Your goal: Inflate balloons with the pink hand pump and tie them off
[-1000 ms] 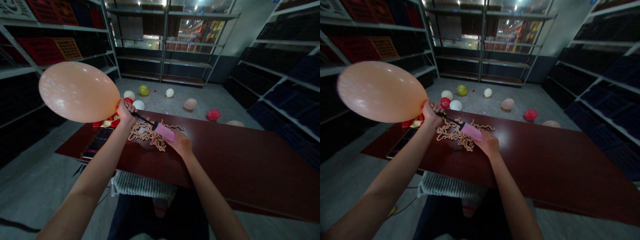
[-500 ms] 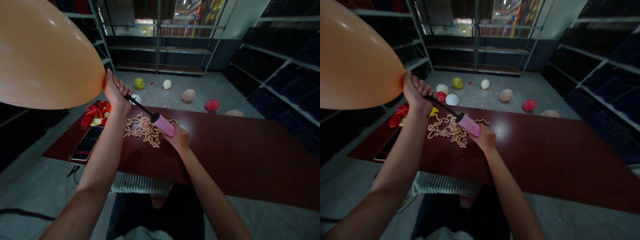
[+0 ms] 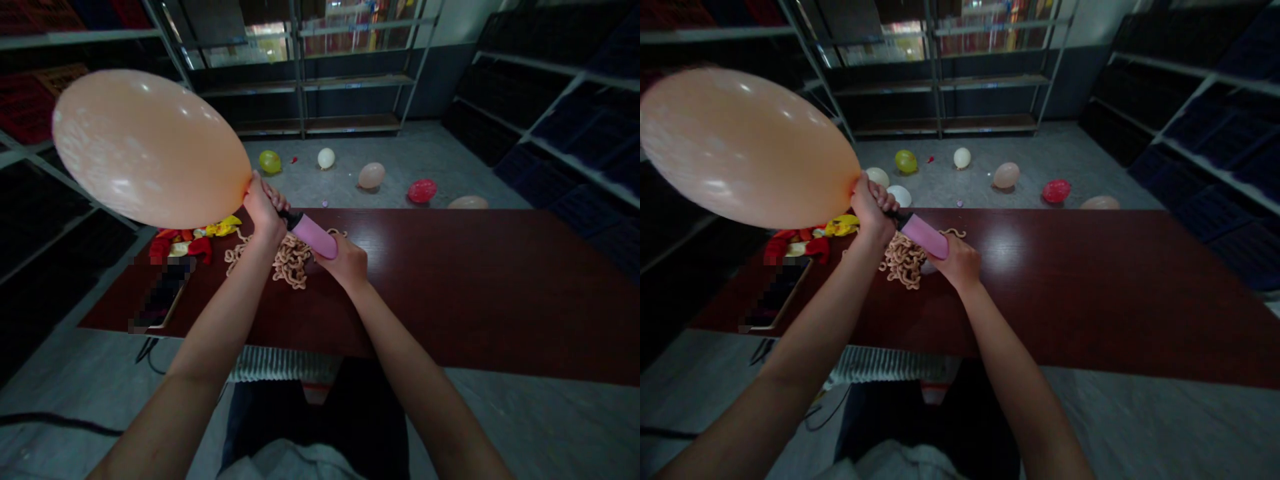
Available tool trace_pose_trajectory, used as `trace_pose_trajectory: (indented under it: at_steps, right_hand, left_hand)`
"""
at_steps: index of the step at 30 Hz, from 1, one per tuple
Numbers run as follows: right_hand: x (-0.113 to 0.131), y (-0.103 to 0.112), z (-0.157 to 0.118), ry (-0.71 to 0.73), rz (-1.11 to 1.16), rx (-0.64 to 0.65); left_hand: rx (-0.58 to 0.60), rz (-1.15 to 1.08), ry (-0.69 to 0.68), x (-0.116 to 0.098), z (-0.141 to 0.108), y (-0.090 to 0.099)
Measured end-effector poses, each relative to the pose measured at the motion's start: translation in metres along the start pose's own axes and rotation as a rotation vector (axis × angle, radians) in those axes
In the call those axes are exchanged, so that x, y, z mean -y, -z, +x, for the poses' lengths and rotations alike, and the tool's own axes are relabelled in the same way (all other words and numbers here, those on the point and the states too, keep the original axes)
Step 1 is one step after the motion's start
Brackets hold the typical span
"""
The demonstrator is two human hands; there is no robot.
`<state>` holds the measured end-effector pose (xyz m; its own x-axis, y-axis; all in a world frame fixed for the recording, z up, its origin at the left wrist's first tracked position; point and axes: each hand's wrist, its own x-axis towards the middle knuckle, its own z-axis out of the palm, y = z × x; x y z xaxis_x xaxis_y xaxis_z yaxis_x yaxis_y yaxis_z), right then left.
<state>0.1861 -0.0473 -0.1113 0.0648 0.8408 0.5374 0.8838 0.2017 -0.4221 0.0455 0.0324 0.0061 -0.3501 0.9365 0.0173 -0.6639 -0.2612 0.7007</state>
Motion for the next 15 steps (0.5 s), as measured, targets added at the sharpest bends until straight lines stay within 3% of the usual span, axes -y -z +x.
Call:
trace_pose_trajectory:
  at_steps: [5,9,15]
  right_hand:
    - [0.005,-0.003,-0.002,0.087,-0.045,0.022]
    - [0.006,-0.003,-0.005,0.141,-0.071,0.051]
    - [0.002,-0.005,-0.006,0.214,-0.092,0.082]
  left_hand:
    - [-0.099,-0.041,0.034,-0.010,0.010,0.030]
    - [-0.148,-0.099,-0.013,-0.023,0.014,0.052]
    - [-0.210,-0.126,-0.040,-0.057,0.025,0.072]
